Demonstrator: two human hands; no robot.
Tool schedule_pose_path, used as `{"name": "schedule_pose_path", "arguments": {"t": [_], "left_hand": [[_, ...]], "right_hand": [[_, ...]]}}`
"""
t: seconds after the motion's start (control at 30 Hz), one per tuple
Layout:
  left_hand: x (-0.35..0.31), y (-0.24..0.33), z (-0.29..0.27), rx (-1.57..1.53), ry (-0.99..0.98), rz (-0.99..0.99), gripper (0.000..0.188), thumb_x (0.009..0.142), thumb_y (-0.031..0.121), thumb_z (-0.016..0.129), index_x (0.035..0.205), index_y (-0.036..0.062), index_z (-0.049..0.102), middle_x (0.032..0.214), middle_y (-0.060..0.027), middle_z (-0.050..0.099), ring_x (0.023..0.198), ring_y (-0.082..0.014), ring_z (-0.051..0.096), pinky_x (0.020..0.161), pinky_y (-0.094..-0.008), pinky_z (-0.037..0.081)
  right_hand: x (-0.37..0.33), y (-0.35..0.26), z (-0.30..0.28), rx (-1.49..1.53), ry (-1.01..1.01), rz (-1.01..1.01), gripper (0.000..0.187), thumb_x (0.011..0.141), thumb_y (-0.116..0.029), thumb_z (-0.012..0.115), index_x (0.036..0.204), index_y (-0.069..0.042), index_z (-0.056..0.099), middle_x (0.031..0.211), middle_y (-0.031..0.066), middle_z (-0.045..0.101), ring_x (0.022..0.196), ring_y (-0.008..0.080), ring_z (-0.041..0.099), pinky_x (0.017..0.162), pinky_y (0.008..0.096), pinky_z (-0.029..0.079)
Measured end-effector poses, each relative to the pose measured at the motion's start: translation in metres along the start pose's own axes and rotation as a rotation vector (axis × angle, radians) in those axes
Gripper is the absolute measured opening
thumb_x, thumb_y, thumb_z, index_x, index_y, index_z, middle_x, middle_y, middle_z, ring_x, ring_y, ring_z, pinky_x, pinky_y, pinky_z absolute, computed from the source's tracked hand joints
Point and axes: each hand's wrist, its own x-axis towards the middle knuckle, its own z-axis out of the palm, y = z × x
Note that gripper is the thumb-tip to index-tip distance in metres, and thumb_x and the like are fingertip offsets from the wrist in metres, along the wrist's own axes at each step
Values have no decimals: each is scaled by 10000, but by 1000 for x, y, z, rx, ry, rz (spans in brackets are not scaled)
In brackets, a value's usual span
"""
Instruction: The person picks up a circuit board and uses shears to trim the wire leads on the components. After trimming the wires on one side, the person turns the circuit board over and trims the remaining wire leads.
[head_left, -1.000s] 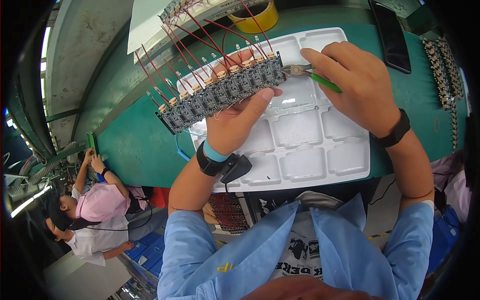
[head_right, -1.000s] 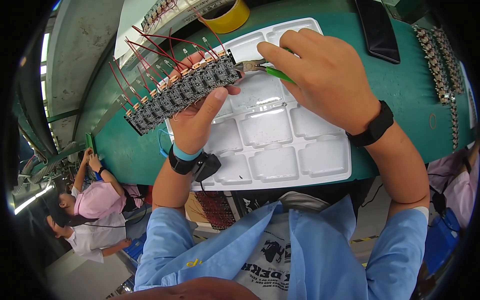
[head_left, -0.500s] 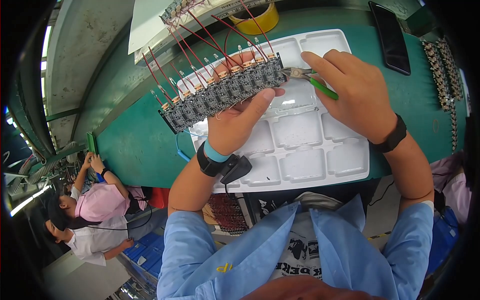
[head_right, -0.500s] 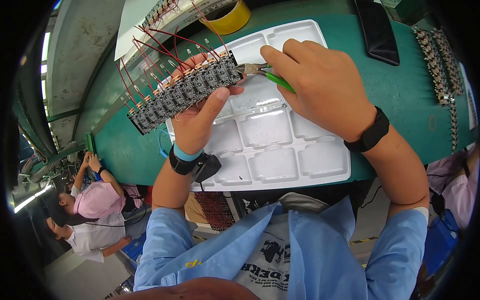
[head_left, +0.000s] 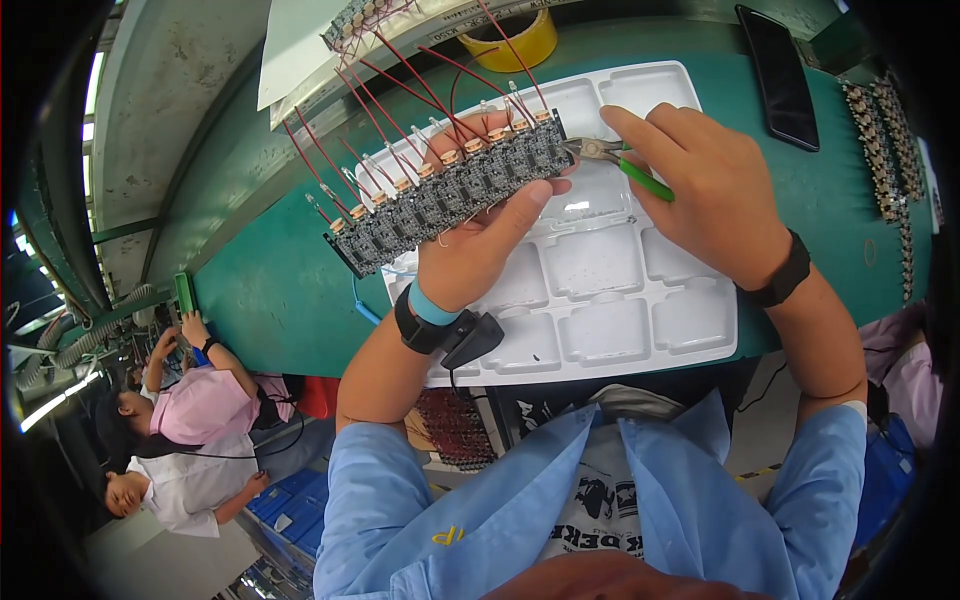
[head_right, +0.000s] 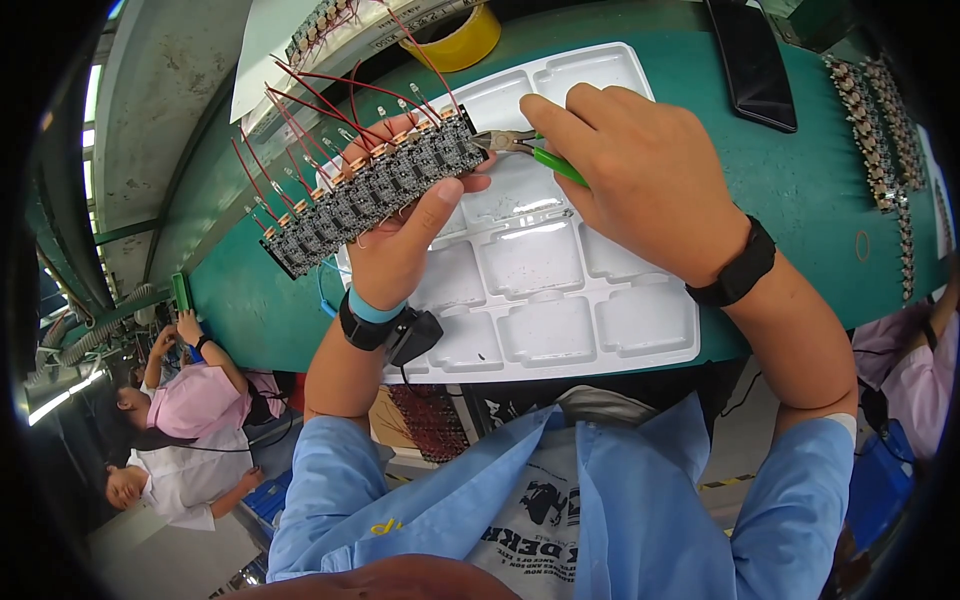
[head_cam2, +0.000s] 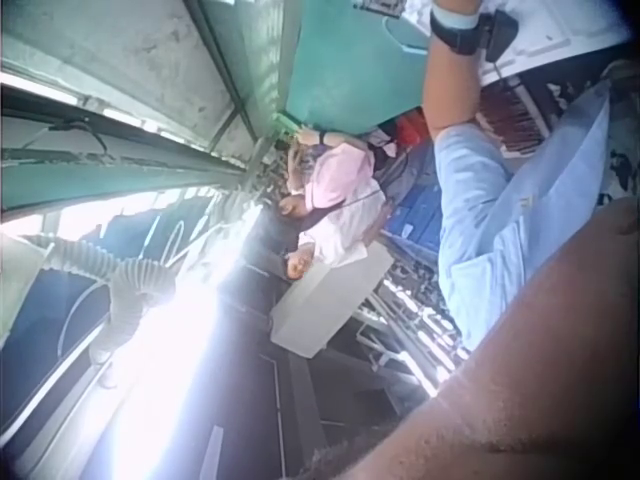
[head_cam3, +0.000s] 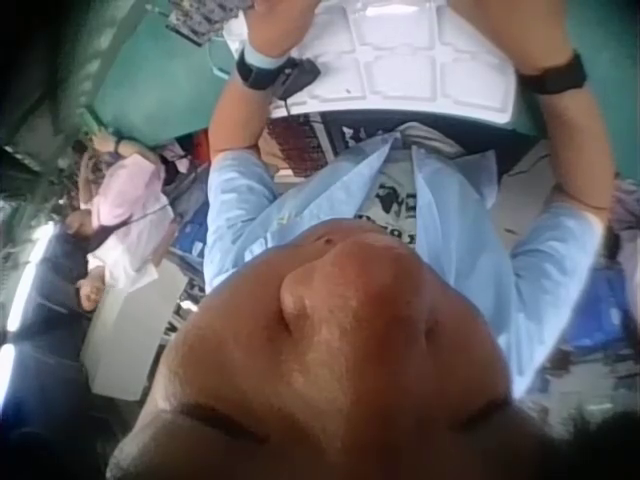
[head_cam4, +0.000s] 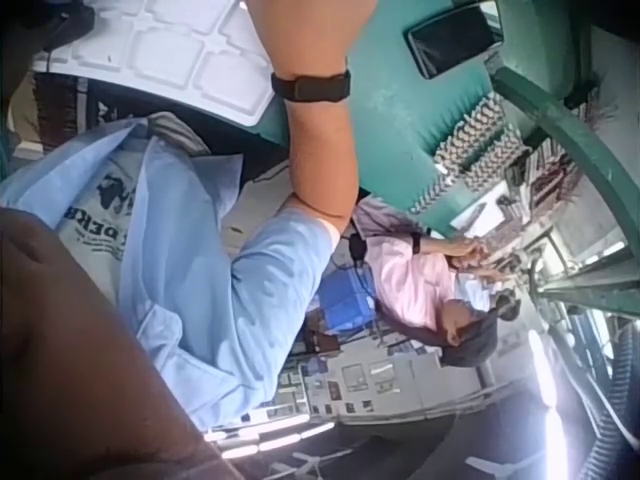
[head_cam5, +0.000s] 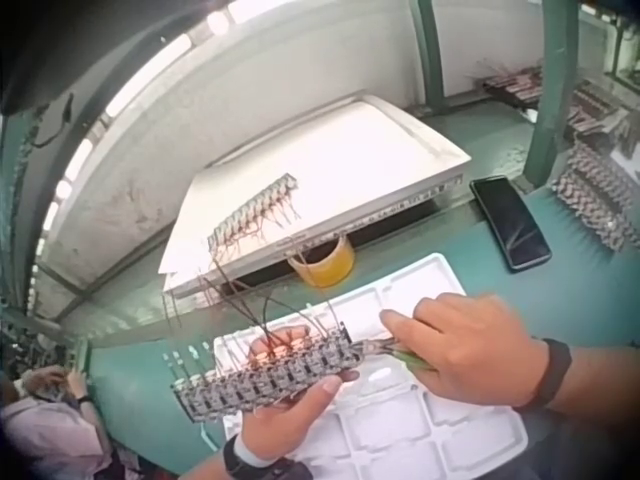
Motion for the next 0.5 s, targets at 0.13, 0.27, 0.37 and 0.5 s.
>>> {"name": "schedule_pose_path", "arguments": {"t": [0.13, 0.27, 0.37, 0.5], "left_hand": [[0, -3, -1, -26, 4, 25, 581, 967, -159, 629, 1434, 62, 362, 1429, -121, 490, 1328, -332, 638, 1098, -486, 592], [0, -3, 0, -24, 10, 10, 572, 967, -158, 633, 1422, 61, 365, 1418, -115, 491, 1329, -334, 637, 1093, -489, 596], [-1, -5, -1, -44, 9, 43, 564, 970, -155, 635, 1418, 61, 370, 1417, -113, 492, 1329, -335, 637, 1091, -487, 597], [-1, -6, -2, -46, 2, 67, 550, 974, -150, 637, 1413, 59, 381, 1417, -112, 491, 1329, -334, 636, 1090, -487, 597]], "right_hand": [[0, 1, 1, 14, -5, 3, 582, 790, -34, 828, 1350, -98, 682, 919, 63, 643, 800, 260, 650, 655, 399, 517], [0, 1, 0, 26, -9, 2, 577, 795, -35, 822, 1351, -100, 683, 916, 60, 644, 799, 257, 650, 653, 397, 515], [0, 1, 0, 32, -9, -2, 572, 797, -34, 820, 1349, -102, 685, 917, 60, 646, 801, 256, 652, 654, 396, 515], [0, 2, 0, 36, -7, -6, 566, 798, -32, 817, 1343, -106, 686, 919, 61, 646, 803, 260, 654, 657, 397, 514]]}}
